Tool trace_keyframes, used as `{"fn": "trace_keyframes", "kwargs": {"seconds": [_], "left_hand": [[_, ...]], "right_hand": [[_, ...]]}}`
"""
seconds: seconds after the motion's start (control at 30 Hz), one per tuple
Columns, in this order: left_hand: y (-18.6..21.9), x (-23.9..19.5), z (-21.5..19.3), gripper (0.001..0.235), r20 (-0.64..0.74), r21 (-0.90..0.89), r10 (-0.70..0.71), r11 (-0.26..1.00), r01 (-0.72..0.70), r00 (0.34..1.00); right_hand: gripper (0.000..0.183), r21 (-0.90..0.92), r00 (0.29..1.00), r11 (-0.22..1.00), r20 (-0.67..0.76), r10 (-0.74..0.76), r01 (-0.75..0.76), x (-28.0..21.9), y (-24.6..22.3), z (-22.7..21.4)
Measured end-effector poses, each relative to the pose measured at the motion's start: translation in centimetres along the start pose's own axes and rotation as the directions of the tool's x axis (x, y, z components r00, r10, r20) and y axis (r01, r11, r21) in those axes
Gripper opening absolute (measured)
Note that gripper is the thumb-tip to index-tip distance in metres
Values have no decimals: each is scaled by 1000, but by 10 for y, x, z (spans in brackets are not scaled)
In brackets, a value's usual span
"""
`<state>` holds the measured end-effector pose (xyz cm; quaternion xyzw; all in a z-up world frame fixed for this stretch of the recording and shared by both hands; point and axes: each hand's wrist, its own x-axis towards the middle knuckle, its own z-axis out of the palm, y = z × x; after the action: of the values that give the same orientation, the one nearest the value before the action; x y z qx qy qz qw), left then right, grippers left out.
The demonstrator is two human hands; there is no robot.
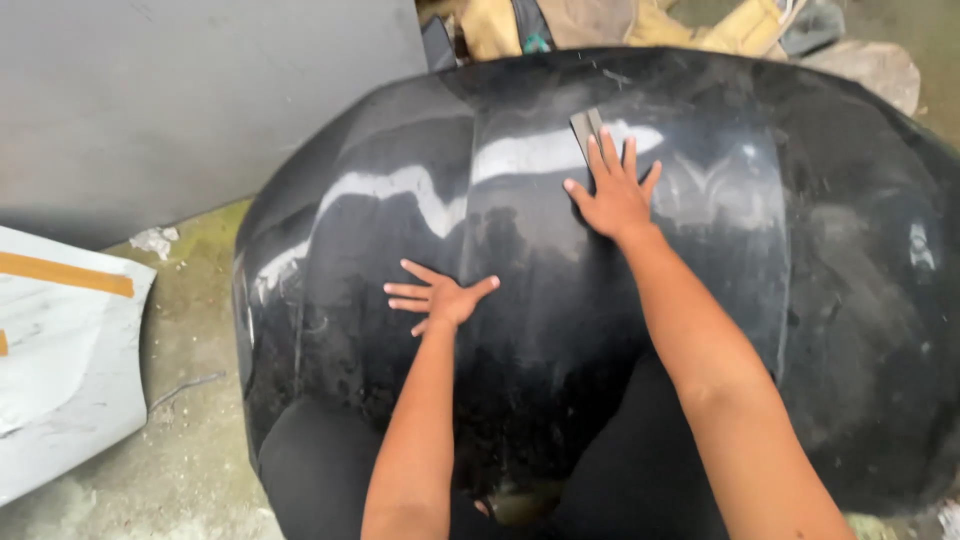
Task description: The person sands the surface of a black car hood using a sanding block. They move the block in circular and back-and-forth motions across the hood's surface to smooth it out.
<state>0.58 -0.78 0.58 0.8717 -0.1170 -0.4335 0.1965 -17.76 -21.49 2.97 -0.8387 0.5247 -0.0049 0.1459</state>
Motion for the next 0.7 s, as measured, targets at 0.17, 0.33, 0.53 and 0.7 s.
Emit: {"fn": "trace_keyframes", "kwargs": {"seconds": [0.17, 0.33, 0.53, 0.7], "left_hand": [[-1, -1, -1, 163, 28, -22, -14, 1000, 15, 1000], [10, 6, -5, 167, 35, -41, 2, 999, -1, 999], [6, 23, -4, 170, 80, -43, 5, 999, -1, 997], [11, 17, -8, 166, 82, -34, -1, 999, 4, 997]], "right_hand": [[81, -98, 945, 941, 86, -315, 323, -48, -31, 32], [73, -216, 855, 830, 214, -473, 513, -49, -22, 55], [70, -123, 858, 860, 226, -461, 495, -41, -22, 65], [66, -124, 859, 859, 207, -467, 497, -37, -18, 61]]}}
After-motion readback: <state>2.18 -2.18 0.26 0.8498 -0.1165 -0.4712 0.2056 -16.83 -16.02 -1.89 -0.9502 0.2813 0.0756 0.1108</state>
